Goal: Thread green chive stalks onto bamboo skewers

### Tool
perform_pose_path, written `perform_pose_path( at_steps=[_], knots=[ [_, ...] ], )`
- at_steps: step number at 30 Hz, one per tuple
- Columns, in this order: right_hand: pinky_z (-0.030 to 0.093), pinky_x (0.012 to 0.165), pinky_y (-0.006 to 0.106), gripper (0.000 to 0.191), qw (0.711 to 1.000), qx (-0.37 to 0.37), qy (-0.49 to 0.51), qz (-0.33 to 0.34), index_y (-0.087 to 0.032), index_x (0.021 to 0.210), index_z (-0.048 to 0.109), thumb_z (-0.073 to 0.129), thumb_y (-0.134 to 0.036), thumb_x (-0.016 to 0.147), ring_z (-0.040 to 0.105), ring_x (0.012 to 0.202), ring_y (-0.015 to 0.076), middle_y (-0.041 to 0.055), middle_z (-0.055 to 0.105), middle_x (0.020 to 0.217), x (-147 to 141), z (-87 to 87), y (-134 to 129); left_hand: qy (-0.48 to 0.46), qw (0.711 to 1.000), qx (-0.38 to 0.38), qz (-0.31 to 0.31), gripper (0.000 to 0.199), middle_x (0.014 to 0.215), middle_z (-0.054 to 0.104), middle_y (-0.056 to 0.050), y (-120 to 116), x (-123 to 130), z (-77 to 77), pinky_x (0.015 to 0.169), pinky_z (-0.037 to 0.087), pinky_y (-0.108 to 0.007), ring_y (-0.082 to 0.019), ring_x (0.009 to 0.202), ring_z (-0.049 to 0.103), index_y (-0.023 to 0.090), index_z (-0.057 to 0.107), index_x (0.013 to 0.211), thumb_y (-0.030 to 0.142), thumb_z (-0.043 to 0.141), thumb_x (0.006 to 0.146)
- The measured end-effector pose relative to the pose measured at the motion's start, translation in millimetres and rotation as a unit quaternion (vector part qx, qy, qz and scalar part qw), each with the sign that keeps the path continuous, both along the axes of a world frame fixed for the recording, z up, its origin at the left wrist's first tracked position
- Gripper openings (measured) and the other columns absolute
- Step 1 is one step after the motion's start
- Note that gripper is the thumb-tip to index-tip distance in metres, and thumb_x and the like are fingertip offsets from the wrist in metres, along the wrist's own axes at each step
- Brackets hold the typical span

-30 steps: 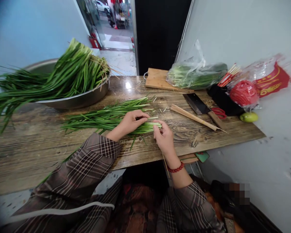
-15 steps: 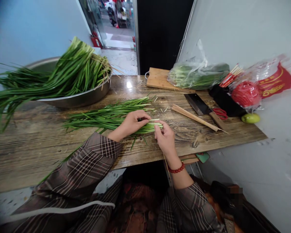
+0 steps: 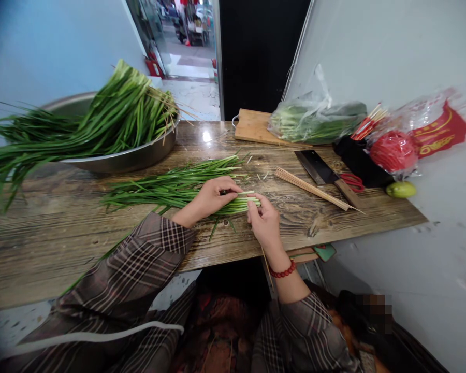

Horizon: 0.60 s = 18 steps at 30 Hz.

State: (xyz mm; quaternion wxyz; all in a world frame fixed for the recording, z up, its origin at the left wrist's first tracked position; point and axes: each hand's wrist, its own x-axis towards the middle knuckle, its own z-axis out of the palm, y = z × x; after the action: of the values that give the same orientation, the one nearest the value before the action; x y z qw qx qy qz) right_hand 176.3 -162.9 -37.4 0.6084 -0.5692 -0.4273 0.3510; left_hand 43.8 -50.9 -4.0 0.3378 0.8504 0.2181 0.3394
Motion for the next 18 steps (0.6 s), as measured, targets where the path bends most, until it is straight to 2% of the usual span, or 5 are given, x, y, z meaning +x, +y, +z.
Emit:
perform_pose_path(
  at_steps=[3,9,14,18],
  knots=[
    [0.026,0.038,0.018,0.034,1.0,-0.004,0.003,-0.004,-0.017,0.111,0.055,0.056,-0.041,0.087,0.035,0.038,0.0059,-0.0096,0.045,0.049,-0.5,0.8,-0.7,-0.004,1.0,-0.004,-0.008,0.017,0.076,0.067,-0.004,0.1,-0.4,0.8,0.076,0.048,-0.026,-0.013,0.075,0.061,0.015,0.074,0.079,0.006,0.059,0.076],
    [0.029,0.039,0.019,0.044,1.0,0.001,-0.025,-0.016,-0.019,0.127,0.05,0.056,-0.039,0.087,0.038,0.038,0.007,-0.0087,0.047,0.05,-0.7,1.9,-2.3,0.004,1.0,-0.019,-0.024,0.018,0.077,0.067,-0.003,0.0,-1.4,1.6,0.076,0.049,-0.027,-0.012,0.074,0.061,0.016,0.073,0.08,0.008,0.058,0.077],
    [0.032,0.039,0.02,0.043,0.999,0.007,-0.046,-0.019,-0.021,0.127,0.052,0.055,-0.038,0.088,0.04,0.039,0.0079,-0.0079,0.048,0.05,-0.4,0.5,-2.6,0.019,0.998,-0.019,-0.048,0.02,0.079,0.066,-0.004,-2.7,-3.9,3.6,0.075,0.048,-0.026,-0.013,0.076,0.061,0.016,0.073,0.083,0.008,0.055,0.079],
    [0.031,0.039,0.02,0.04,0.998,0.001,-0.058,-0.015,-0.02,0.122,0.054,0.055,-0.039,0.088,0.043,0.04,0.009,-0.0069,0.049,0.05,0.9,-2.5,-2.4,0.05,0.993,-0.013,-0.104,0.023,0.082,0.066,-0.004,-4.7,-6.7,6.9,0.077,0.048,-0.026,-0.014,0.08,0.062,0.016,0.073,0.087,0.007,0.052,0.082]
  ],
)
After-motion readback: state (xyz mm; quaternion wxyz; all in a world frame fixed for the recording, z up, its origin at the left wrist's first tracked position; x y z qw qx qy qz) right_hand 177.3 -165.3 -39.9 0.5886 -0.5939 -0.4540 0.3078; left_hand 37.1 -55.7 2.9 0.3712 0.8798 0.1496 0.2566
